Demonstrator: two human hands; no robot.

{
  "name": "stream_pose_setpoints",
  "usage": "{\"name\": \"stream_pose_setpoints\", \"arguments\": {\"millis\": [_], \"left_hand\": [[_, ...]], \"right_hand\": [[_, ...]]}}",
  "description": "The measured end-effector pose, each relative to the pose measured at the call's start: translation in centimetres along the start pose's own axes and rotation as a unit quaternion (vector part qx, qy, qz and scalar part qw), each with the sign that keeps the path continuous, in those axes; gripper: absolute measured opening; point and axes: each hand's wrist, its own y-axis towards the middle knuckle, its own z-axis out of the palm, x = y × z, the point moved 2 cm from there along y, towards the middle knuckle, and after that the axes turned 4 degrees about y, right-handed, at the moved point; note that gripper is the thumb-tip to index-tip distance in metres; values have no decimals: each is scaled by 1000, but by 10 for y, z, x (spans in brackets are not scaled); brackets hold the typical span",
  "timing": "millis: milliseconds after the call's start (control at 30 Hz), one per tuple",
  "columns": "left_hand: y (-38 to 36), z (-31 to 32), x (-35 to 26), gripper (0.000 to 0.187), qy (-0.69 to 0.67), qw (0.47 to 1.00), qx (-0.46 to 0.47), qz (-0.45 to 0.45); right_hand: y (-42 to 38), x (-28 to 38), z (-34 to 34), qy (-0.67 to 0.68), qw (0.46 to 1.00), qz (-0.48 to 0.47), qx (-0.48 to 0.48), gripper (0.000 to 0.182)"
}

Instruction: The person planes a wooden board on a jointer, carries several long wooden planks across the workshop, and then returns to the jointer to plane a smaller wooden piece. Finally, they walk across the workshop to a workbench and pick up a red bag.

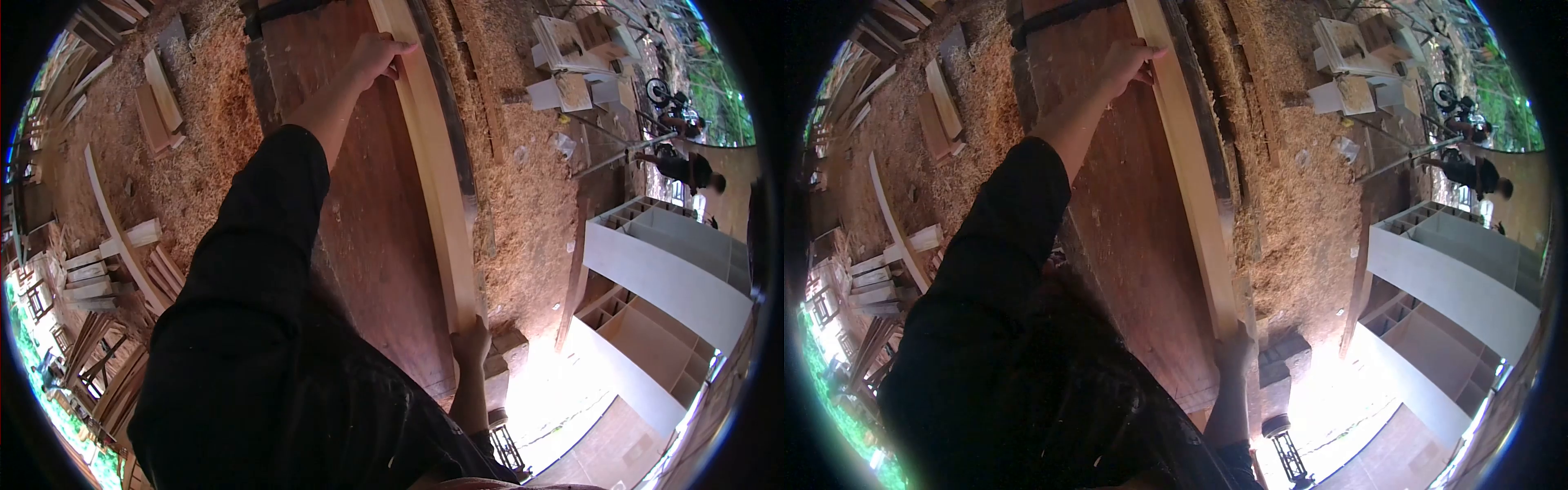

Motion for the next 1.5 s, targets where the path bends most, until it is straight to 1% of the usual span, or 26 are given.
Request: {"name": "stream_pose_setpoints", "arguments": {"millis": [33, 100, 200, 333, 400, 433, 533, 633, 733, 800, 833, 867, 900, 933, 1033, 1100, 1133, 1200, 1233, 1300, 1333, 1367, 1467, 1500], "left_hand": [[6, -4, -2, 35, -1, 1000, -4, 10], [20, -12, -4, 39, 23, 1000, 9, -4], [40, -23, -1, 42, 34, 999, 17, -6], [61, -31, 0, 42, 34, 999, 8, 4], [73, -37, -3, 39, 48, 997, 12, -53], [76, -38, -7, 37, 55, 995, 15, -82], [79, -40, -19, 29, 42, 997, -23, -55], [84, -43, -31, 28, 29, 999, -27, -30], [91, -47, -28, 27, 23, 998, -25, -46], [97, -48, -10, 34, 14, 999, -34, 5], [97, -48, -9, 39, 9, 999, -40, 34], [97, -47, -7, 37, 16, 997, -64, 33], [94, -42, -7, 36, 23, 995, -88, 31], [91, -39, -8, 34, 30, 993, -113, 29], [94, -36, 3, 31, 110, 975, -191, 27], [87, -36, -7, 34, 91, 980, -168, 61], [89, -38, -7, 37, 82, 981, -157, 78], [102, -43, -5, 31, 121, 978, -155, 69], [104, -45, 1, 29, 141, 977, -154, 55], [110, -48, 10, 31, 96, 983, -145, 60], [111, -48, 5, 33, 73, 986, -139, 63], [102, -40, -20, 29, 102, 979, -176, -6], [108, -44, -22, 33, 56, 986, -157, 6], [113, -45, -24, 29, 50, 988, -147, 10]], "right_hand": [[3, 4, 0, -3, 1000, -6, -6, 58], [8, 13, 0, -7, 1000, -18, -17, 59], [15, 41, -8, -16, 1000, 19, 2, 59], [24, 51, -5, 25, 1000, -14, -1, 61], [30, 61, -6, 37, 999, -39, -8, 62], [32, 67, -7, 33, 999, -35, -7, 62], [39, 83, -9, 31, 999, -32, -8, 62], [43, 94, -11, 57, 998, -38, -10, 66], [47, 107, -15, 88, 996, -10, 12, 74], [43, 117, -22, 105, 994, 18, 39, 78], [44, 117, -18, 92, 992, -75, -39, 78], [47, 115, -9, 76, 976, -168, -116, 78], [46, 124, -8, 60, 945, -258, -191, 79], [49, 128, -8, 36, 943, -272, -188, 78], [68, 179, -19, -30, 931, -310, -191, 76], [84, 198, -15, -67, 917, -332, -211, 76], [85, 202, -13, -68, 921, -320, -211, 76], [91, 208, -8, -69, 929, -300, -206, 75], [92, 208, -6, -66, 924, -310, -213, 75], [96, 207, -3, -60, 915, -328, -227, 74], [97, 209, -3, -59, 915, -329, -225, 73], [98, 213, -4, -58, 915, -329, -226, 72], [100, 217, -2, -62, 922, -317, -212, 70], [104, 222, -3, -64, 924, -314, -211, 69]]}}
